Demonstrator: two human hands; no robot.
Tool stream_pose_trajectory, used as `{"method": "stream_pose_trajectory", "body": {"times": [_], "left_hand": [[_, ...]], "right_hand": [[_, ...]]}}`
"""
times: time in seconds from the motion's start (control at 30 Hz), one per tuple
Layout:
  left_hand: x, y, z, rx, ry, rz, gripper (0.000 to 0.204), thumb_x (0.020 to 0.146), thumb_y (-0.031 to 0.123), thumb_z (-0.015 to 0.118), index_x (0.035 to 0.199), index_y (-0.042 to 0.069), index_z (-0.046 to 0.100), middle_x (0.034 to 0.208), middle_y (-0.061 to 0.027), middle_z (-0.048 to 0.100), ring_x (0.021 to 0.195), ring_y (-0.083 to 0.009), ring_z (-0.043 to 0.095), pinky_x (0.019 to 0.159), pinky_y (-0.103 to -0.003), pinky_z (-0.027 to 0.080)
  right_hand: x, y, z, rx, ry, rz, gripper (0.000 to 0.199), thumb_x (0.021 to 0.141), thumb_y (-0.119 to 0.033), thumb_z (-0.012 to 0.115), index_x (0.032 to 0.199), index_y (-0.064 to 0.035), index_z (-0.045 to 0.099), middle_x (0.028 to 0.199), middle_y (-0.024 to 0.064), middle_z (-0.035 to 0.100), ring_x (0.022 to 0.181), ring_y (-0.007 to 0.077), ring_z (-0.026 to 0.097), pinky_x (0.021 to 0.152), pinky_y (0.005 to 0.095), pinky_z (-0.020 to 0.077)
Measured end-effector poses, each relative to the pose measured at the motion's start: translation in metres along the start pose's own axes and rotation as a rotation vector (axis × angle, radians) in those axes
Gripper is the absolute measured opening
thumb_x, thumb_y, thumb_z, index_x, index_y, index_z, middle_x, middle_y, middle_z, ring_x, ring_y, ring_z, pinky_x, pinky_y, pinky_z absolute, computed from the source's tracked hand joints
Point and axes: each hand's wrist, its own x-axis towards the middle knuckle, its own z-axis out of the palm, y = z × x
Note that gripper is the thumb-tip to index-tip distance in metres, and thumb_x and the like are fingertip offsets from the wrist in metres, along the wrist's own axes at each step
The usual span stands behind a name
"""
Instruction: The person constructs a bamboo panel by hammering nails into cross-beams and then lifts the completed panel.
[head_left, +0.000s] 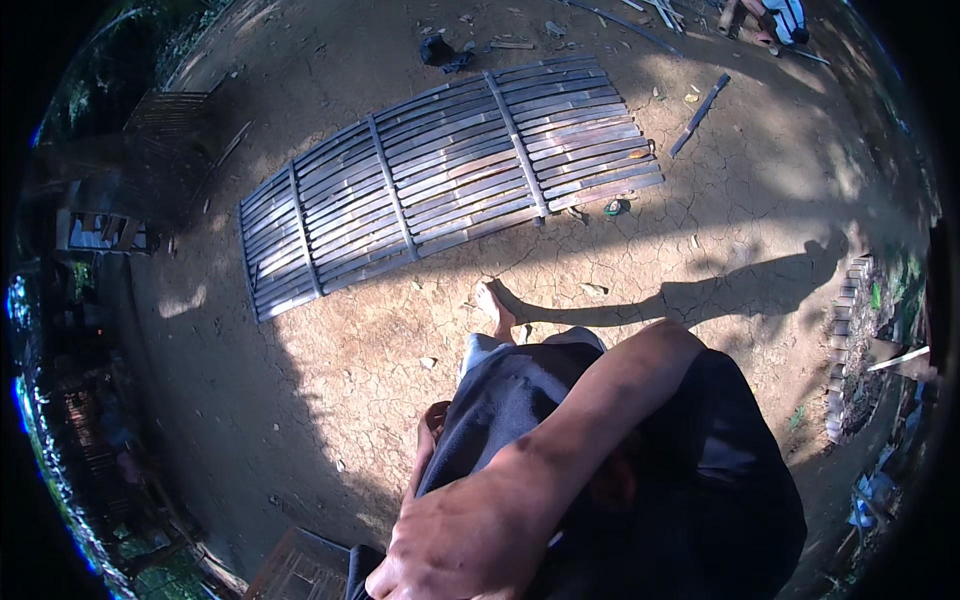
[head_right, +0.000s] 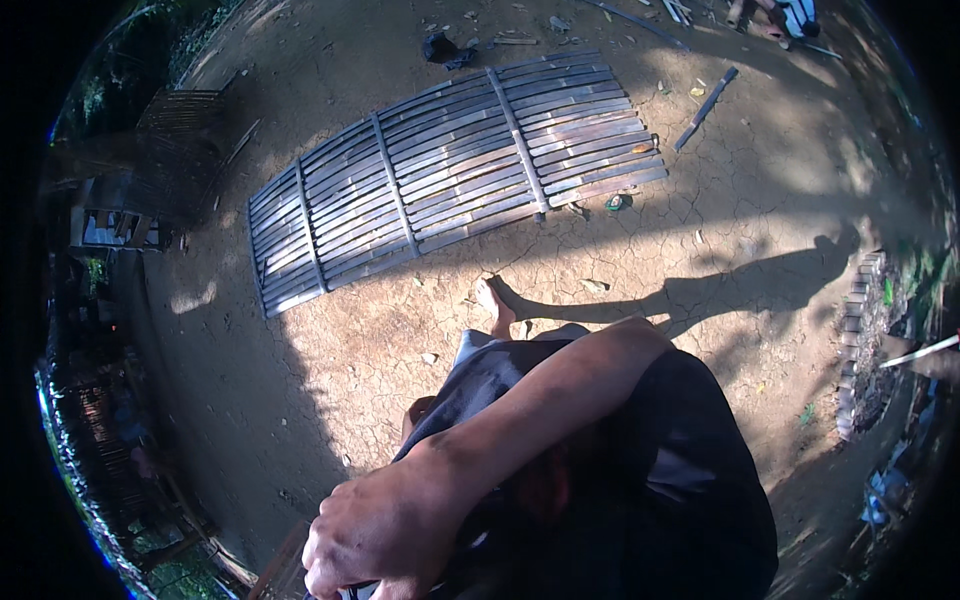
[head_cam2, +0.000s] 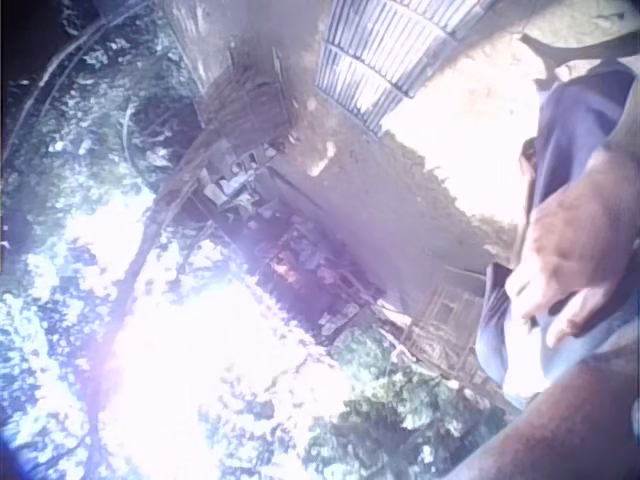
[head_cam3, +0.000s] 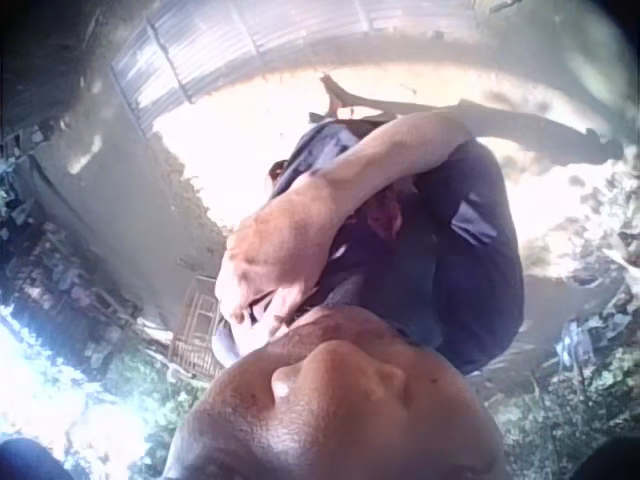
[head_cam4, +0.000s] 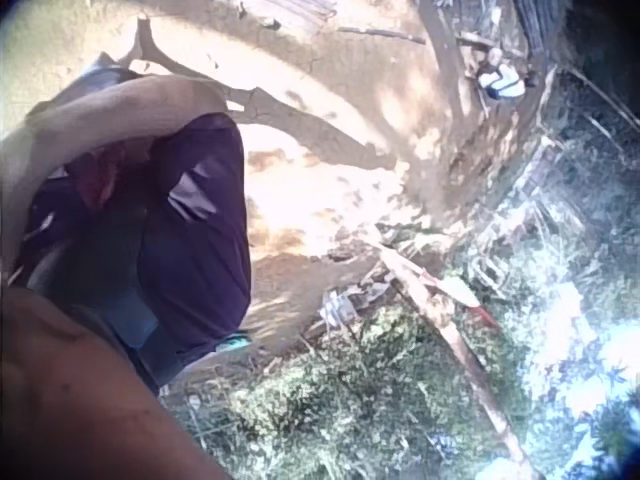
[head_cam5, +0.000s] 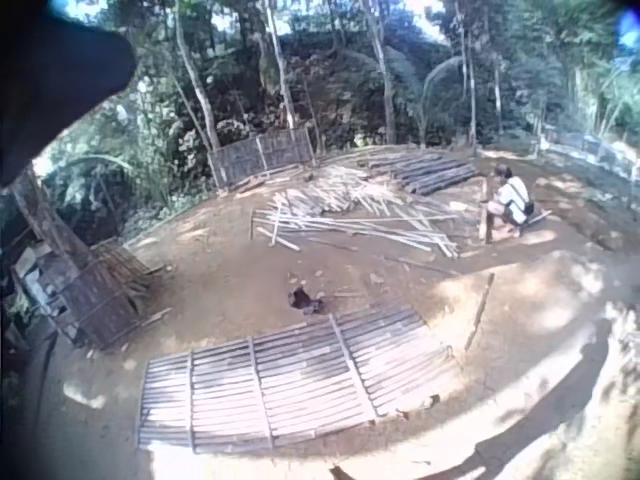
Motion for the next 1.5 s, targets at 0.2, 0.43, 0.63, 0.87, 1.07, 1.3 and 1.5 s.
{"method": "stream_pose_trajectory", "body": {"times": [0.2, 0.43, 0.63, 0.87, 1.07, 1.3, 1.5], "left_hand": [[-0.064, -0.062, 0.033, -0.067, -0.01, -0.064, 0.032, 0.098, 0.023, 0.058, 0.118, -0.001, 0.065, 0.11, -0.0147, 0.069, 0.103, -0.0237, 0.064, 0.094, -0.035, 0.049], [-0.131, -0.119, 0.051, -0.046, 0.034, -0.073, 0.031, 0.097, 0.023, 0.062, 0.116, -0.001, 0.067, 0.108, -0.0147, 0.071, 0.101, -0.0235, 0.066, 0.092, -0.036, 0.051], [-0.148, -0.108, 0.076, 0.336, 0.106, 0.036, 0.037, 0.098, 0.033, 0.064, 0.111, -0.001, 0.068, 0.1, -0.0126, 0.073, 0.097, -0.0202, 0.066, 0.086, -0.035, 0.05], [-0.18, -0.141, 0.078, 0.264, 0.242, 0.093, 0.04, 0.097, 0.036, 0.063, 0.112, -0.001, 0.067, 0.101, -0.0136, 0.072, 0.096, -0.0209, 0.066, 0.087, -0.035, 0.05], [-0.246, -0.201, 0.111, 0.303, 0.098, -0.026, 0.047, 0.097, 0.042, 0.061, 0.116, 0.0, 0.066, 0.108, -0.0166, 0.072, 0.104, -0.0272, 0.067, 0.09, -0.039, 0.05], [-0.257, -0.279, 0.141, 0.226, 0.09, -0.224, 0.045, 0.093, 0.037, 0.064, 0.118, 0.0, 0.067, 0.104, -0.0174, 0.072, 0.098, -0.0242, 0.068, 0.085, -0.036, 0.051], [-0.254, -0.248, 0.16, 0.02, 0.347, -0.343, 0.032, 0.094, 0.028, 0.07, 0.11, 0.0, 0.067, 0.084, -0.003, 0.067, 0.073, -0.0122, 0.061, 0.067, -0.029, 0.052]], "right_hand": [[-0.237, 0.028, 0.044, 0.041, 1.098, 0.802, 0.025, 0.103, -0.022, 0.056, 0.118, -0.0033, 0.06, 0.098, 0.0042, 0.067, 0.072, 0.0068, 0.06, 0.062, 0.0221, 0.0482], [-0.612, 0.034, 0.287, -0.188, 1.623, 1.704, 0.028, 0.096, -0.031, 0.061, 0.106, -0.0051, 0.062, 0.086, 0.0065, 0.064, 0.058, 0.0127, 0.059, 0.052, 0.03, 0.0489], [-0.664, -0.037, 0.433, 0.187, 2.186, 1.77, 0.016, 0.091, -0.019, 0.055, 0.085, -0.0049, 0.057, 0.072, 0.0102, 0.061, 0.048, 0.019, 0.057, 0.039, 0.032, 0.0425], [-0.607, -0.016, 0.414, 0.117, 1.647, 1.721, 0.033, 0.098, -0.03, 0.059, 0.116, -0.0028, 0.061, 0.092, 0.0101, 0.069, 0.07, 0.0168, 0.067, 0.057, 0.0307, 0.0542], [-0.612, -0.004, 0.405, -0.14, 1.552, 1.506, 0.023, 0.098, -0.021, 0.061, 0.102, 0.0017, 0.064, 0.082, 0.0091, 0.07, 0.077, 0.0164, 0.069, 0.065, 0.0308, 0.0528], [-0.703, -0.026, 0.419, -0.188, 1.471, 1.693, 0.022, 0.089, -0.023, 0.065, 0.094, -0.001, 0.068, 0.074, 0.0095, 0.067, 0.059, 0.0181, 0.065, 0.053, 0.0338, 0.051], [-0.685, -0.059, 0.383, 0.118, 1.429, 1.815, 0.032, 0.094, -0.032, 0.06, 0.109, -0.0036, 0.065, 0.086, 0.0102, 0.069, 0.063, 0.0186, 0.066, 0.053, 0.033, 0.0547]]}}
